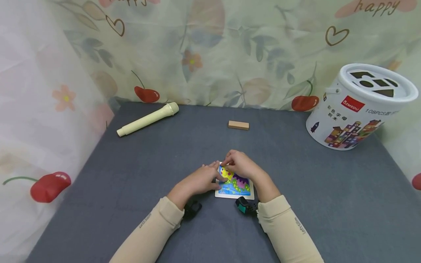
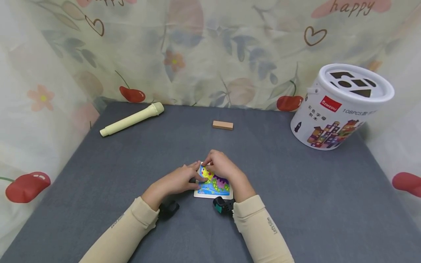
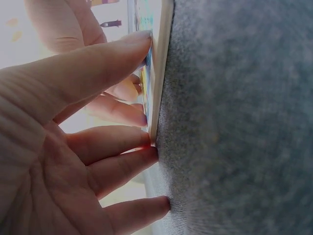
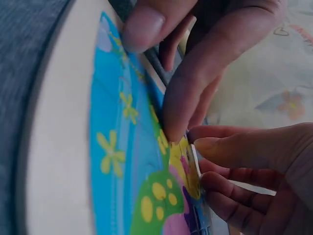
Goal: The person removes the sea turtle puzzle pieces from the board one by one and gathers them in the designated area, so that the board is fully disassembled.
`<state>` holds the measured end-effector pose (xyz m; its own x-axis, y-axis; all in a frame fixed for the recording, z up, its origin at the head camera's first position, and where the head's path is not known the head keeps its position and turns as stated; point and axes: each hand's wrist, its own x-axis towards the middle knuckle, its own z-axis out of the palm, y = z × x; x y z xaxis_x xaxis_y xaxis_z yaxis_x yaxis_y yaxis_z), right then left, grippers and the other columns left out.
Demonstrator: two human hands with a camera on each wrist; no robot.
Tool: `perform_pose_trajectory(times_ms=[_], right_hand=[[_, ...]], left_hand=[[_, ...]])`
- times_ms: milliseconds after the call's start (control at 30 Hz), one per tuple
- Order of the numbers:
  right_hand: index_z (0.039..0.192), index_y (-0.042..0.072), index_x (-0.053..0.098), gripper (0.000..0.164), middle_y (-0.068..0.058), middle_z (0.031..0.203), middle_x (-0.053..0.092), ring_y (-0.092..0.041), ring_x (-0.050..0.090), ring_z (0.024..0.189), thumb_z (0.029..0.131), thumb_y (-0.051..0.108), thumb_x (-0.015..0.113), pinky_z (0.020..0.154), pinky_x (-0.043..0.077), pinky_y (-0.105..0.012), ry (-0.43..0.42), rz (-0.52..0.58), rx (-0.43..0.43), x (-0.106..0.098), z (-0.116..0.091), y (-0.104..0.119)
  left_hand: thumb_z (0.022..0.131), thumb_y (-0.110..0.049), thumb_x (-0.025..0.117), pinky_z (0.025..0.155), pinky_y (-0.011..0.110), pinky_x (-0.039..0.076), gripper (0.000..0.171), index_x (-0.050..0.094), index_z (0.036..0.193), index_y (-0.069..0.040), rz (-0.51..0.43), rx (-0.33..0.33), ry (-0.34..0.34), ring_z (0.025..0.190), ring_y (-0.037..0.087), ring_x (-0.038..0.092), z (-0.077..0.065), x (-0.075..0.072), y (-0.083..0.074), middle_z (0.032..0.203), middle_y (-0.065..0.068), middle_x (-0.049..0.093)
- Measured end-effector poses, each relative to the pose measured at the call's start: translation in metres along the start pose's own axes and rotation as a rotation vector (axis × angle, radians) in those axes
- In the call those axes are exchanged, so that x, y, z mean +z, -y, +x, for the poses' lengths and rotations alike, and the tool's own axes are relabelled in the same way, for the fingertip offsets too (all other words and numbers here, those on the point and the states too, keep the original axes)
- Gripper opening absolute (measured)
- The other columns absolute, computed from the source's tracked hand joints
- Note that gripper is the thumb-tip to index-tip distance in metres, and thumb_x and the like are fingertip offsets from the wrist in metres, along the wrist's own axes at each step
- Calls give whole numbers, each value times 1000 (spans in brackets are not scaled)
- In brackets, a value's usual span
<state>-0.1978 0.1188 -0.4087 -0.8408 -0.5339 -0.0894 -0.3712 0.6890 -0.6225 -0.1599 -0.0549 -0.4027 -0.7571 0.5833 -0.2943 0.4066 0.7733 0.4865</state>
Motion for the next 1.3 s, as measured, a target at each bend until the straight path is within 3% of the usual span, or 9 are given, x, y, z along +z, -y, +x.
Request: perform_pose_trajectory(times_ms=[400, 767, 967, 1300], right_hand=[[89, 1, 69, 9, -9, 85, 58, -14, 52, 71, 85, 4, 61, 62, 43, -23, -60, 73, 85, 8, 4, 1], [93, -2, 67, 10, -9, 80, 62, -12, 53, 68, 85, 2, 62, 62, 46, -23, -7, 170, 74, 2, 6, -3], [94, 0, 70, 12, -8, 82, 65, -11, 55, 69, 84, 3, 65, 63, 47, -23, 8, 166, 115, 0, 5, -5], [95, -2, 65, 11, -8, 79, 59, -11, 50, 67, 84, 2, 65, 61, 44, -23, 39, 217, 110, 0, 5, -8]], left_hand=[[87, -18, 66, 111, 56, 20, 30, 68, 116, -12, -41, 28, -19, 142, 29, 21, -2, 1, 0, 150, 18, 28], [87, -19, 65, 112, 56, 19, 30, 67, 116, -12, -31, 14, -13, 143, 29, 20, -1, 0, 0, 150, 17, 28], [87, -21, 65, 112, 56, 18, 31, 67, 117, -13, -25, -2, -6, 143, 29, 20, 1, 1, 1, 151, 17, 27], [87, -21, 65, 112, 55, 18, 30, 67, 117, -13, -27, -6, 4, 143, 29, 21, 1, 0, 0, 150, 17, 28]])
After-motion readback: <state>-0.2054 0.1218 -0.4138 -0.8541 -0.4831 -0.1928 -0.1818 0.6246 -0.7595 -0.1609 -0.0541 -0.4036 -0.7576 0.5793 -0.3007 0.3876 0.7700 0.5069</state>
